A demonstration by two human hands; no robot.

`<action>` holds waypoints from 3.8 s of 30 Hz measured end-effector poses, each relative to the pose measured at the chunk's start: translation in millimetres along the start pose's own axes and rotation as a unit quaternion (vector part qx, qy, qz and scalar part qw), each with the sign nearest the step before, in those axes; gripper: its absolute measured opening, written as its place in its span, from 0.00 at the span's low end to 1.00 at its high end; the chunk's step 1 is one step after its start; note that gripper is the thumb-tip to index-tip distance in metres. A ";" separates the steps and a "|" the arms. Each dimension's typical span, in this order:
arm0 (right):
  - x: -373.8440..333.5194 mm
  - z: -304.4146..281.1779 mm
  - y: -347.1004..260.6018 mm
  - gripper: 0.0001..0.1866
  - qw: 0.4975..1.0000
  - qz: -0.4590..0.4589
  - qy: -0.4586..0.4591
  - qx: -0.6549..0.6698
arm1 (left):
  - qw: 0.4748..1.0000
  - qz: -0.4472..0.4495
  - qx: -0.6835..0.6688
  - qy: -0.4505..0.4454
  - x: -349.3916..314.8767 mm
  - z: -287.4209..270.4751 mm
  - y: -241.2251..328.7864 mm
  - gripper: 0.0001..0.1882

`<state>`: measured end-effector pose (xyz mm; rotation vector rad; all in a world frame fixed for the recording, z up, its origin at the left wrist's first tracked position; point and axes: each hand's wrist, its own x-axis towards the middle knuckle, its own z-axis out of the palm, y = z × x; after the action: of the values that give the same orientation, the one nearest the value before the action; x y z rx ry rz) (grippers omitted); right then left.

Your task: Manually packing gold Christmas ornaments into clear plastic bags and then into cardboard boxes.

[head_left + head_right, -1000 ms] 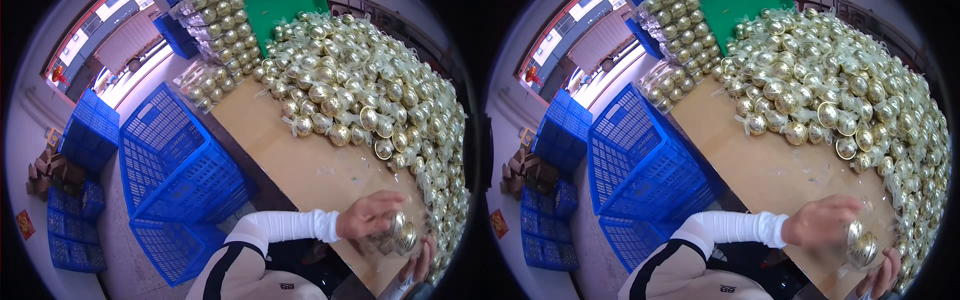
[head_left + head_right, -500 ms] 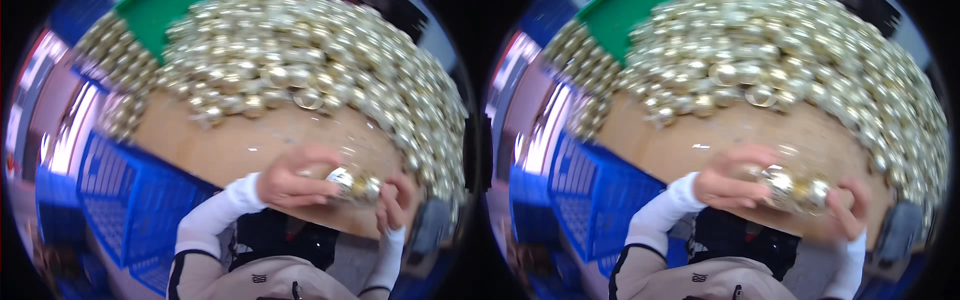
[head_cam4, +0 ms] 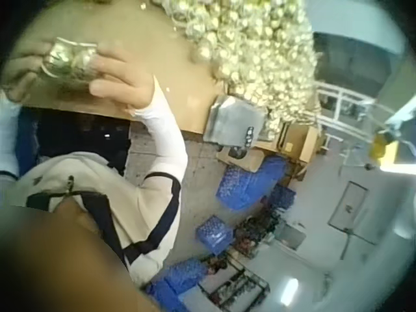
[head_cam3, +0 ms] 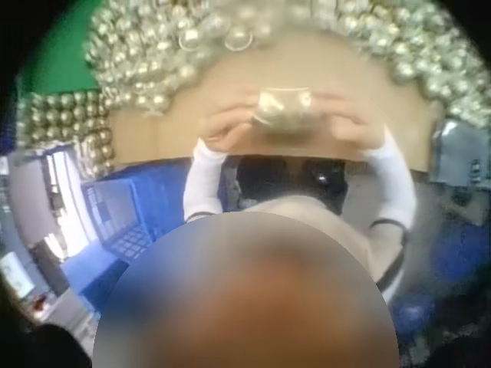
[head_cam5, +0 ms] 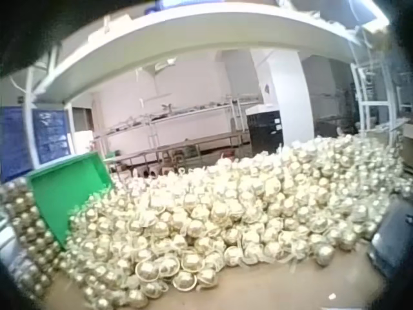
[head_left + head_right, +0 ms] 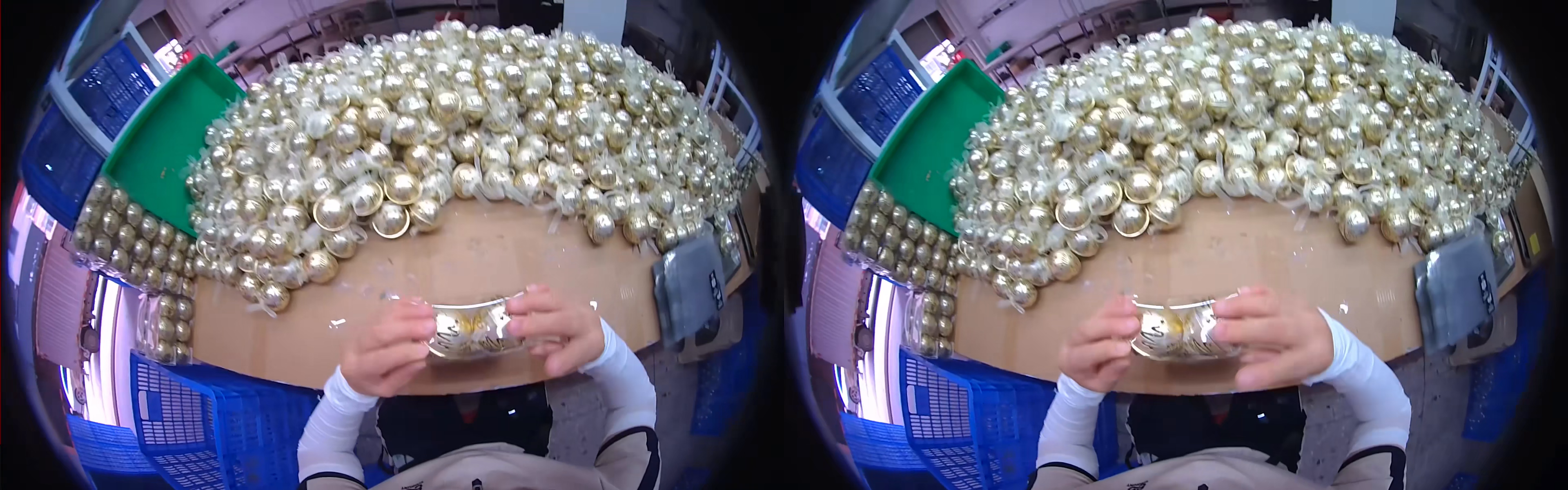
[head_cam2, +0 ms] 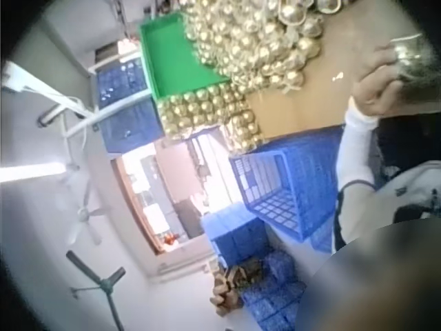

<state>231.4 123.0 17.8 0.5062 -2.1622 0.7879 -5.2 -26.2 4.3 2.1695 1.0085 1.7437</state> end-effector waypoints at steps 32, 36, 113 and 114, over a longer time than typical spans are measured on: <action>95.4 11.4 -12.7 0.13 0.946 0.147 -0.121 -0.263 | 0.985 -0.115 -0.038 0.124 13.3 25.8 -1.1 0.19; 108.4 17.5 -41.9 0.10 0.902 0.040 -0.160 -0.398 | 0.997 0.010 0.008 0.075 20.9 20.4 -10.3 0.20; 0.4 32.4 2.5 0.42 0.807 0.533 0.091 0.237 | 0.909 -0.265 -0.149 0.285 14.6 20.5 -1.2 0.25; -4.0 41.9 3.1 0.41 0.831 0.488 0.119 0.239 | 0.931 -0.234 -0.007 0.278 -3.6 22.6 12.9 0.31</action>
<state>210.1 97.4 -8.1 -0.5379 -1.8856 1.8514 20.3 -32.1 1.6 1.2664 1.4749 2.1200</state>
